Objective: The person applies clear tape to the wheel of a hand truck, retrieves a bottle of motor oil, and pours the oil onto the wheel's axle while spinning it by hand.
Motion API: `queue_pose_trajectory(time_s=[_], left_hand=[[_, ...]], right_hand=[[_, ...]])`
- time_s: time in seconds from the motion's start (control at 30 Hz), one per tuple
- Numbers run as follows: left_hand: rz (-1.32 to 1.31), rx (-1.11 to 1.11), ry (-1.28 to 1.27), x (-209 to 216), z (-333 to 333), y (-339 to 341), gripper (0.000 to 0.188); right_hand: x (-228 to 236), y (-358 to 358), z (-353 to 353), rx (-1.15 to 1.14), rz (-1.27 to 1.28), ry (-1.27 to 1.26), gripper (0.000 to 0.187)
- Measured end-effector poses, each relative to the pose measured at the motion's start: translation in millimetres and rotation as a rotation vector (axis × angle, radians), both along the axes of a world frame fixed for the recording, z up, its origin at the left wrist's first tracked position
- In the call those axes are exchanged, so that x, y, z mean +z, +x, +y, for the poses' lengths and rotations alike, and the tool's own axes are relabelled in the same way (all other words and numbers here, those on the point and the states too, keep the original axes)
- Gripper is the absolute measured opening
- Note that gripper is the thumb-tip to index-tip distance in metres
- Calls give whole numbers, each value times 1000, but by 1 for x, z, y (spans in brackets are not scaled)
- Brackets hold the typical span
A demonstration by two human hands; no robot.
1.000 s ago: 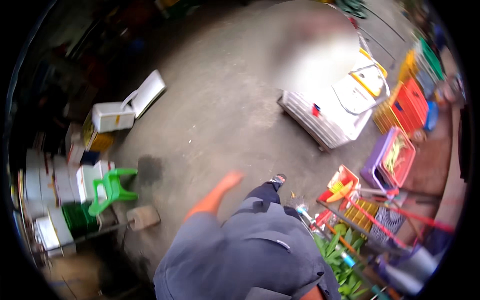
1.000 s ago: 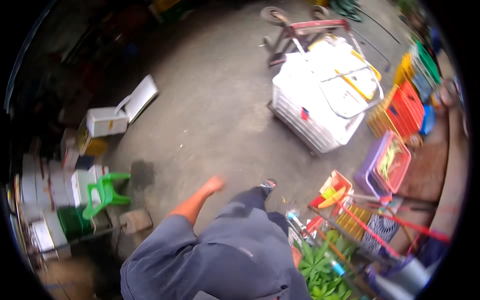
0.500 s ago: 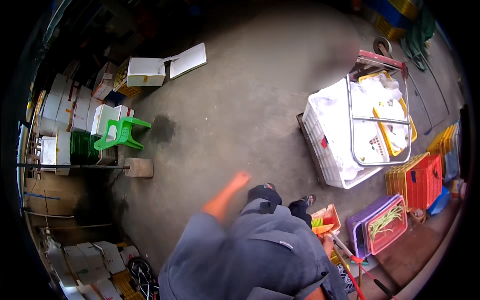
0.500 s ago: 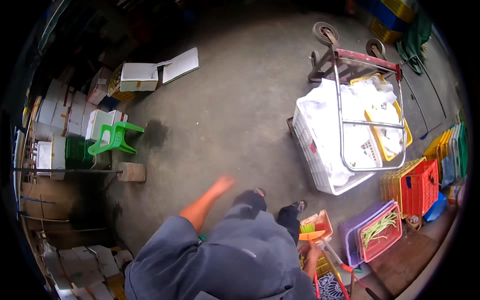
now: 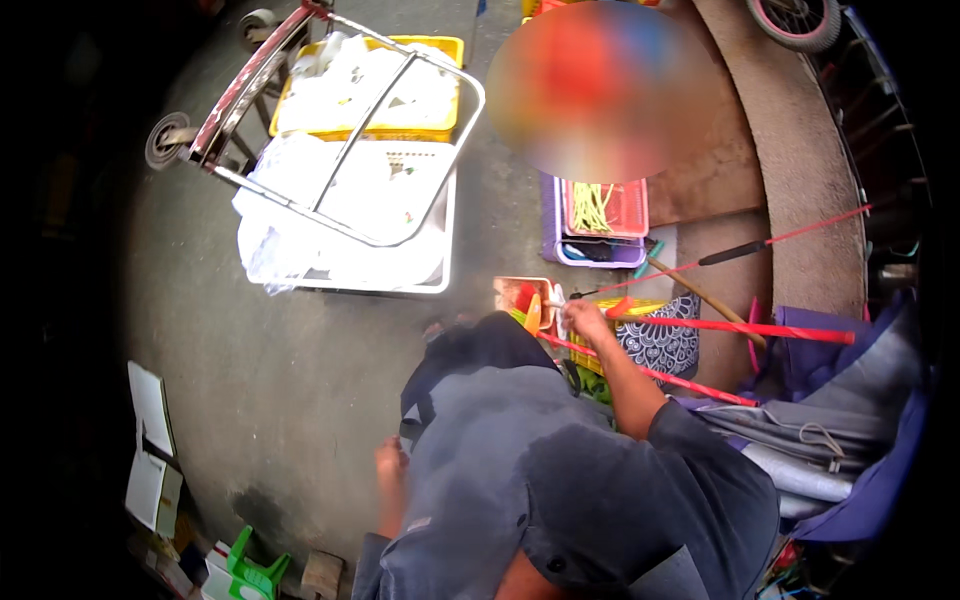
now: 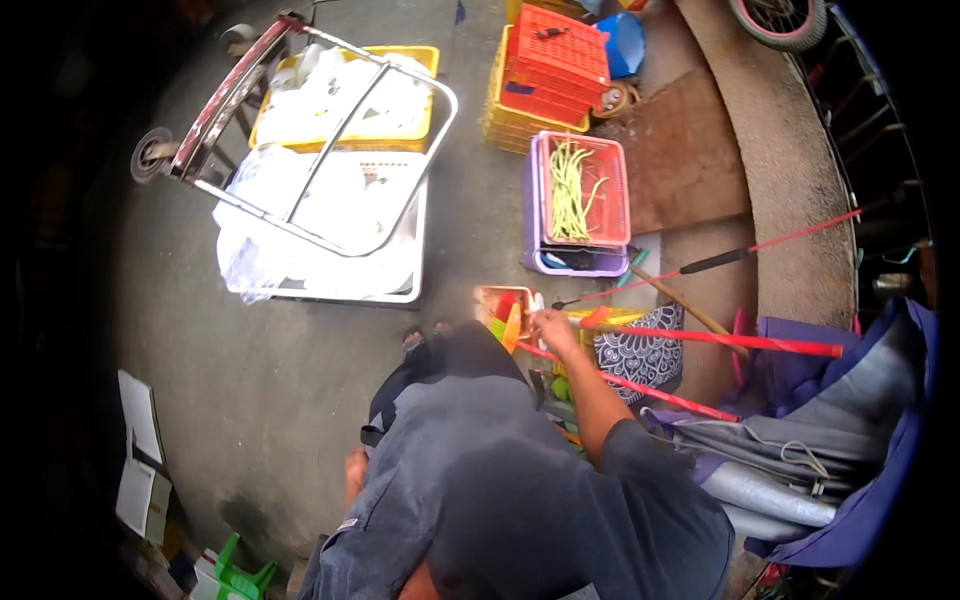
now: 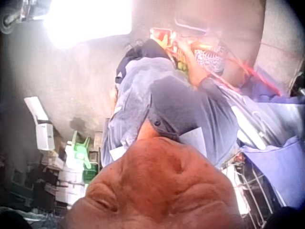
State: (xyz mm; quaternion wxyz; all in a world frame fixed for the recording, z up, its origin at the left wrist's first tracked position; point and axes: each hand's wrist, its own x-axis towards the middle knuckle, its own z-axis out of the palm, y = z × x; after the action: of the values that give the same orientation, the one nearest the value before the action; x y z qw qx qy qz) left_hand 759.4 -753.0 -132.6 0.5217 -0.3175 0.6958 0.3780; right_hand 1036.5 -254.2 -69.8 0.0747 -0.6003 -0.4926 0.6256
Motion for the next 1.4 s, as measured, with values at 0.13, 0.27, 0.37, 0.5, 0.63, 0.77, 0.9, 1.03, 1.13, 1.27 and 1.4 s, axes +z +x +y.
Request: queue_pose_trajectory(time_s=[0.13, 0.27, 0.37, 0.5, 0.63, 0.77, 0.9, 1.03, 1.13, 1.27, 1.4], left_hand=[[244, 148, 35, 17, 73, -92, 24], [438, 90, 135, 66, 180, -154, 26], [482, 63, 263, 94, 268, -157, 25], [497, -27, 315, 99, 348, -161, 25], [441, -159, 157, 102, 432, -141, 24], [464, -207, 267, 112, 521, -156, 24], [453, -290, 378, 146, 625, -162, 23], [408, -460, 447, 165, 715, -166, 20], [403, -595, 563, 162, 793, -168, 22], [582, -886, 606, 129, 898, -173, 27], [664, -1099, 574, 140, 1019, -163, 28]], right_hand=[[2, 26, -48, -98, -80, -172, 20], [-33, 67, -62, -190, -98, -211, 18], [-97, 123, -53, -92, -159, -25, 20], [-82, 61, 62, 225, -378, -80, 23], [-61, 34, 196, -316, -106, -289, 19], [-43, 25, 328, -388, -17, -130, 22], [-37, 33, 413, -391, 7, -127, 21], [-35, 24, 437, -325, -96, -66, 21], [-61, 39, 425, -309, -119, -58, 20], [-56, 42, 406, -391, -192, -142, 18], [-20, 25, 418, -380, -340, -147, 19]])
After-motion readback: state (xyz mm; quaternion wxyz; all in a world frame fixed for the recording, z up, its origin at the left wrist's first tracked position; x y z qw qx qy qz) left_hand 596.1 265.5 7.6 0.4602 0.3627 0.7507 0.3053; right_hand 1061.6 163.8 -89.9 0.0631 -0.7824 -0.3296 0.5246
